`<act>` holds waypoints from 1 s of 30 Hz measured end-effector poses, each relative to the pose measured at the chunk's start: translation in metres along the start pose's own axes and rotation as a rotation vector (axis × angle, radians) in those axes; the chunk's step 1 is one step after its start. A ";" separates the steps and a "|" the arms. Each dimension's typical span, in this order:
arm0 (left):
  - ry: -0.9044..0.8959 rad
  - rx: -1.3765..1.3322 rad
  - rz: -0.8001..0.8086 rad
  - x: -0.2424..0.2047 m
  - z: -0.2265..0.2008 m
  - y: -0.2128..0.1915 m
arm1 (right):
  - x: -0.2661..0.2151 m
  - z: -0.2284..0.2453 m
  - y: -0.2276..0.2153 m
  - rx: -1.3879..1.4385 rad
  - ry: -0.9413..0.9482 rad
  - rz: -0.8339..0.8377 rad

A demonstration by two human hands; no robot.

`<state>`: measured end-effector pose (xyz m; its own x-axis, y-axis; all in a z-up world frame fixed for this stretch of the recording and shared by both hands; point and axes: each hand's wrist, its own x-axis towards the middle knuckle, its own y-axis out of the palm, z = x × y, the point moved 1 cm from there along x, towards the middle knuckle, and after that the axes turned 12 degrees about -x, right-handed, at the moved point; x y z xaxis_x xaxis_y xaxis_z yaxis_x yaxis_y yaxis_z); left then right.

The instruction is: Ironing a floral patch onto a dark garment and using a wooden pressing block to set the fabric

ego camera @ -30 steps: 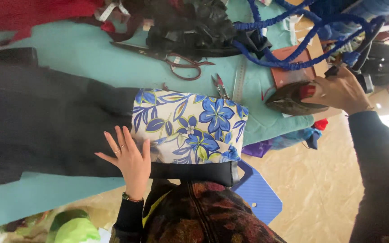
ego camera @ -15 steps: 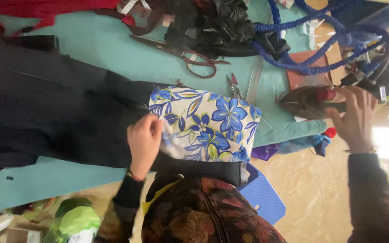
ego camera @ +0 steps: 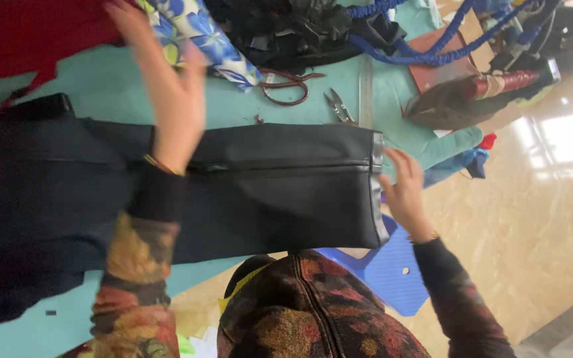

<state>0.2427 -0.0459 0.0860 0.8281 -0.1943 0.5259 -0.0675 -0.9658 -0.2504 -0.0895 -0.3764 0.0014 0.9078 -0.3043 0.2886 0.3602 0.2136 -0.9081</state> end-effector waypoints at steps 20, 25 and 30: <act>0.122 0.635 0.436 -0.127 0.048 0.017 | -0.051 -0.029 0.060 0.211 0.547 -0.019; 0.125 0.650 0.407 -0.125 0.102 -0.004 | -0.023 -0.049 0.083 0.662 0.721 -0.033; 0.216 0.553 0.405 -0.112 0.071 -0.032 | -0.019 -0.077 0.113 0.731 0.798 0.029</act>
<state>0.1916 0.0192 -0.0221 0.6650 -0.6041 0.4392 -0.0069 -0.5929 -0.8052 -0.0827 -0.4184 -0.1297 0.6115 -0.7503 -0.2514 0.6216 0.6521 -0.4341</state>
